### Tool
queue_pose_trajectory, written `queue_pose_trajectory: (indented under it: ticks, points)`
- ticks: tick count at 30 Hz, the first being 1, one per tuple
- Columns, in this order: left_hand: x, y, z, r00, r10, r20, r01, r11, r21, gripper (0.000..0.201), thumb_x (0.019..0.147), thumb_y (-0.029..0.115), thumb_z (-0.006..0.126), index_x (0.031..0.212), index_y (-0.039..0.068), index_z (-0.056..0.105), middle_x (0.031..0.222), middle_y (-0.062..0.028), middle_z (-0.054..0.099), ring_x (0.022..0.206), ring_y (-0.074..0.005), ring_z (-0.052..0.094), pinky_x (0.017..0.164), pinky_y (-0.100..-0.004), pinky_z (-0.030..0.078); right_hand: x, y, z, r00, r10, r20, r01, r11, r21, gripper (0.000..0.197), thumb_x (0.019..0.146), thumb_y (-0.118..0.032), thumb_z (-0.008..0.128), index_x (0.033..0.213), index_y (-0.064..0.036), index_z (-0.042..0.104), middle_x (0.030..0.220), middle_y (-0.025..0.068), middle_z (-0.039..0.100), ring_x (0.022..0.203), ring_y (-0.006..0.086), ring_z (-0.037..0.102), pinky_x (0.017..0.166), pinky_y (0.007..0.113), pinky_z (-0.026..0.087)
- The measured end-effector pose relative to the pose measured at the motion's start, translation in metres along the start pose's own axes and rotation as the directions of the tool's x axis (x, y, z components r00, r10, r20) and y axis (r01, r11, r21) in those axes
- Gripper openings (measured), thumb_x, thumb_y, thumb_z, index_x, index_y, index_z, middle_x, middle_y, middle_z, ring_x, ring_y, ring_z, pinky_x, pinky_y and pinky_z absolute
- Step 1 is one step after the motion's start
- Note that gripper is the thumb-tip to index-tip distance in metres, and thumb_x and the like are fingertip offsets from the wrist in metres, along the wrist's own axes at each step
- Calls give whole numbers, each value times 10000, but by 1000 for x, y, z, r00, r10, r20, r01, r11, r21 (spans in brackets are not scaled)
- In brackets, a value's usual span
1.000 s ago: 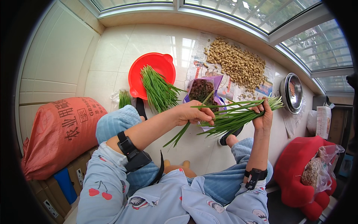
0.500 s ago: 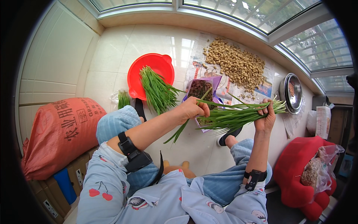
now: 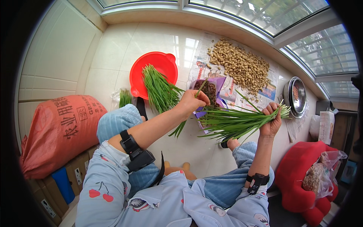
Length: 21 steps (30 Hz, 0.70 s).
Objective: The person sits on the floor and trims the ends of green onions by hand, placing the trimmed pieces into a purple bag. The person then places the trimmed green onions into a red bowl.
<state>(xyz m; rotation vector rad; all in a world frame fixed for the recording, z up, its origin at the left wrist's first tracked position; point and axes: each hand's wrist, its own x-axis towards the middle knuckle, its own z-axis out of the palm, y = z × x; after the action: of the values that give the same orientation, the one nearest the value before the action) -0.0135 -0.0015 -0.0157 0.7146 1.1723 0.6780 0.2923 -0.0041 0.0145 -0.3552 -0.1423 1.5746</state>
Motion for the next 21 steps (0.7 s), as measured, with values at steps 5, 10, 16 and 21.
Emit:
queue_pose_trajectory:
  ticks: [5,10,16,21]
  points:
    - [3,-3,0,998,-37,-53,39,999,34,101,746,-27,611,817,29,657,794,-45,632,759,-128,556,714,-266,436,0,0,0,1000,11,11,-11,999,37,136,922,-161,509,928,-25,505,763,20,440,521,60,337,486,213,292]
    - [3,-6,-1,999,32,-8,-32,997,64,92,770,23,616,852,30,656,792,-19,620,773,-99,544,720,-248,425,0,-1,0,1000,4,8,-4,1000,31,133,923,-159,509,923,-27,494,764,20,433,532,66,325,490,216,286]
    - [2,-4,-1,1000,5,12,-5,998,56,117,755,11,625,869,24,650,805,-29,623,791,-112,558,756,-262,429,0,-3,2,1000,-2,26,1,998,58,111,918,-137,513,916,-32,478,760,10,400,559,78,290,509,229,264]
    - [2,-3,-2,999,35,-24,-34,999,14,123,744,-11,598,853,32,636,800,-30,623,793,-115,566,733,-253,431,0,-4,1,999,-28,25,26,998,60,102,913,-130,519,907,-38,474,758,3,385,572,80,294,523,234,267]
